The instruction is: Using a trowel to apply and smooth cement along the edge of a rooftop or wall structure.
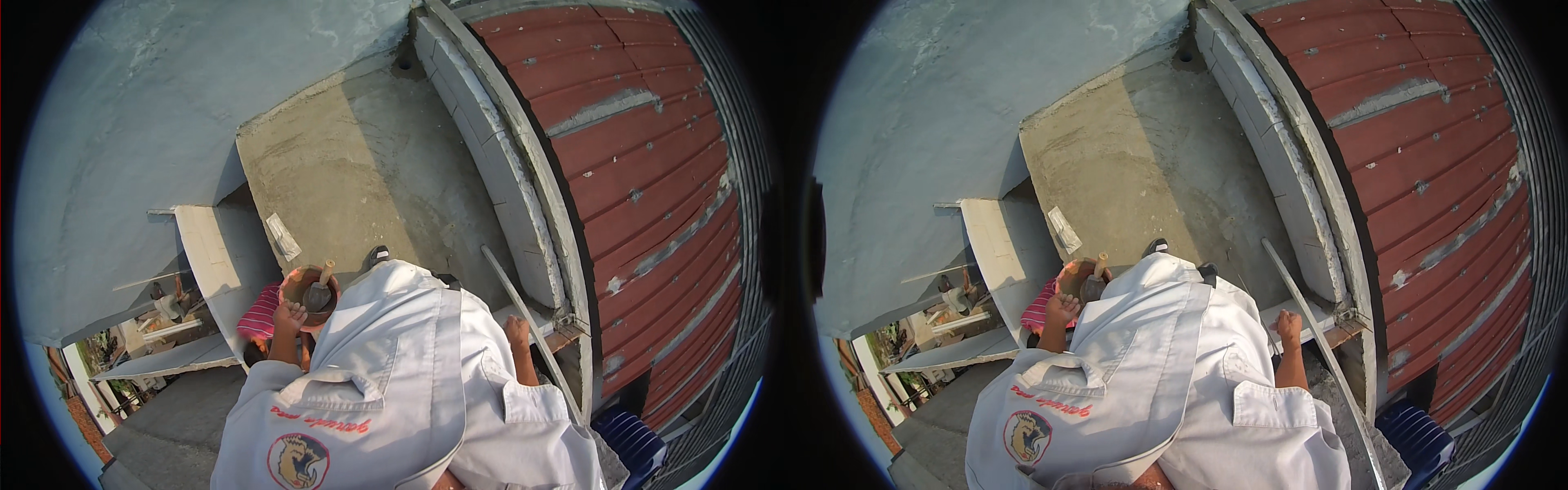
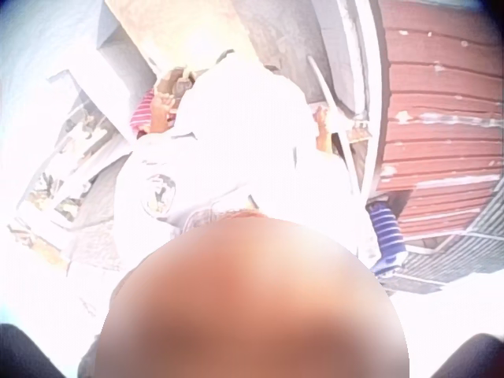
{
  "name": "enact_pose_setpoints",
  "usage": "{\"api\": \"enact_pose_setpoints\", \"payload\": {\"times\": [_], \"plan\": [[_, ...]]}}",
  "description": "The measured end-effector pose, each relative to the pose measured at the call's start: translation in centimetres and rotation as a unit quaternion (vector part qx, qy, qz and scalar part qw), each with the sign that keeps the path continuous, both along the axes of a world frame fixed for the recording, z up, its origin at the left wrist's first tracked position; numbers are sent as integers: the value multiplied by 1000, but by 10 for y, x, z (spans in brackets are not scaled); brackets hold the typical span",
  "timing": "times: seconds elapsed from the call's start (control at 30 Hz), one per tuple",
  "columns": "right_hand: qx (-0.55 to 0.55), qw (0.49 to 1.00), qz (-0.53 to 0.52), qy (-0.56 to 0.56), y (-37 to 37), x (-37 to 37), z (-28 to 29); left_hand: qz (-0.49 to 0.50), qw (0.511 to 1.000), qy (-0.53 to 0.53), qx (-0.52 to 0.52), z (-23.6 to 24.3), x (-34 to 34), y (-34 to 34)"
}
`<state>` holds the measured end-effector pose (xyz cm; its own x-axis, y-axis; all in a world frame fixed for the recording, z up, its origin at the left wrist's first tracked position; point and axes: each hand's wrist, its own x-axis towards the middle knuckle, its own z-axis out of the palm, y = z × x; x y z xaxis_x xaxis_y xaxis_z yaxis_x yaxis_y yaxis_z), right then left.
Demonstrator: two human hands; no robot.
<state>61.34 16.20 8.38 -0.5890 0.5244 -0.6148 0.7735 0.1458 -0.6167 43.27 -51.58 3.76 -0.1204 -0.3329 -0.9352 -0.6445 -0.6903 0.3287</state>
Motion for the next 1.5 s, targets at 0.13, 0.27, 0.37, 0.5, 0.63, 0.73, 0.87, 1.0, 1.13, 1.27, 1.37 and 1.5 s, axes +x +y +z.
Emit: {"api": "enact_pose_setpoints", "payload": {"times": [0.13,0.27,0.37,0.5,0.63,0.73,0.87,1.0,1.13,1.27,1.37,1.5], "plan": [[-76,994,-79,-10,-6,23,-13,-31,999,16,32,-1,-3,-5],[-86,986,-140,-30,-26,32,-15,-56,995,59,60,1,-11,-19],[-85,982,-164,-40,-38,46,-11,-140,989,40,-33,24,-26,4],[-99,978,-178,-36,-53,59,-14,-115,991,-15,-66,23,-41,-7],[-78,988,-132,-19,-55,78,-25,-179,983,15,-37,14,-54,-15],[-89,986,-142,-7,-63,68,-21,-208,895,251,305,-14,-50,-85],[-86,980,-177,5,-64,84,-20,-227,973,39,19,-6,-71,-28],[-102,980,-174,-4,-59,78,-15,-257,963,81,-4,4,-59,-31],[-99,981,-170,-7,-53,67,-10,-213,974,69,30,13,-58,-12],[-100,978,-180,-23,-49,57,-8,-161,987,-5,-15,15,-51,-4],[-96,981,-166,-31,-45,48,-8,-157,987,16,-16,11,-40,-8],[-102,981,-165,-20,-43,36,-3,-68,998,-3,-6,10,-34,-8]]}}
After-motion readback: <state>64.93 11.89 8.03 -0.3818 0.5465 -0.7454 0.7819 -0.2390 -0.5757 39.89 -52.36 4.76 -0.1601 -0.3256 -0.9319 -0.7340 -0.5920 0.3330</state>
